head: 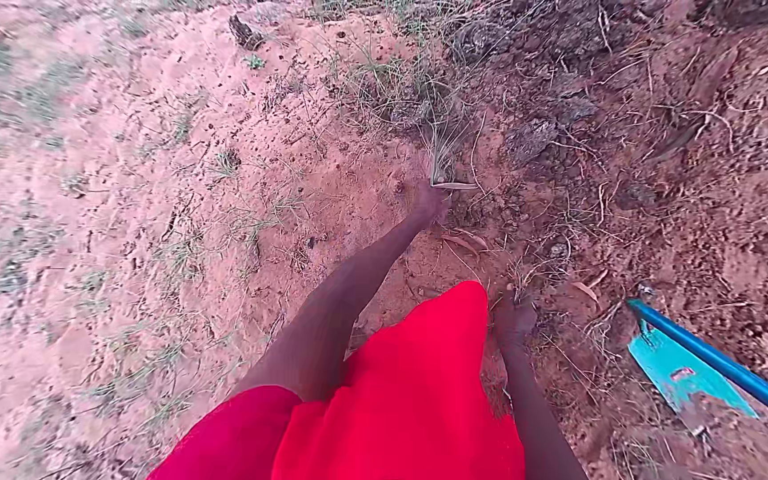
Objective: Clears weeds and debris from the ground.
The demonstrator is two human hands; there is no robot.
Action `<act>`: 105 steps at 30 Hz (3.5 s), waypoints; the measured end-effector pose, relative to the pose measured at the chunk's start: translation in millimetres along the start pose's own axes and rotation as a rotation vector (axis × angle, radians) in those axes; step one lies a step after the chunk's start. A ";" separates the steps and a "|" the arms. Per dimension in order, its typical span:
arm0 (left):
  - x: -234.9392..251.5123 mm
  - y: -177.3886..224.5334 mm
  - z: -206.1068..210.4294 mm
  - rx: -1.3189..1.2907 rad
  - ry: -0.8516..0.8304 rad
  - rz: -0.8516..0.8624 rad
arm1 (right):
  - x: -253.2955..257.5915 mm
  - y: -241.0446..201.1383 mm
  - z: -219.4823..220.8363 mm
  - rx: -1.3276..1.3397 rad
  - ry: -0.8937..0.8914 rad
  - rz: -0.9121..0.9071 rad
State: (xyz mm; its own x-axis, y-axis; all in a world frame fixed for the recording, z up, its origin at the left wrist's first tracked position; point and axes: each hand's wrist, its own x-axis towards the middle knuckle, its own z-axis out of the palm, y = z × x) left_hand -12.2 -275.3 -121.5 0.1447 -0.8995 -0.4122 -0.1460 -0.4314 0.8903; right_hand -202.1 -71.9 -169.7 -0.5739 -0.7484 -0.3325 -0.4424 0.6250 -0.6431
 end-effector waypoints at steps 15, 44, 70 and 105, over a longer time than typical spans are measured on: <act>83.2 41.6 7.4 0.740 -0.233 0.579 | 0.0 -2.7 3.5 -0.062 0.063 -0.039; 79.2 60.5 18.9 0.468 0.127 0.283 | -2.1 -1.6 12.7 -0.020 0.092 -0.050; -123.4 -27.1 -73.4 -0.586 0.039 -0.113 | 3.9 -20.8 -23.1 0.096 0.008 0.207; -192.4 -67.3 -28.6 -0.614 -0.770 -0.172 | -82.9 -83.3 -29.2 0.200 -0.675 -0.184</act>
State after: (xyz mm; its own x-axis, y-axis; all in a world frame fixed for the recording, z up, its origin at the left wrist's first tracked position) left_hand -2.2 -71.2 -96.6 -0.5889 -0.7214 -0.3645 0.3799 -0.6451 0.6629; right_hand -137.8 -55.5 -68.4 0.0759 -0.8518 -0.5184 -0.3191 0.4718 -0.8219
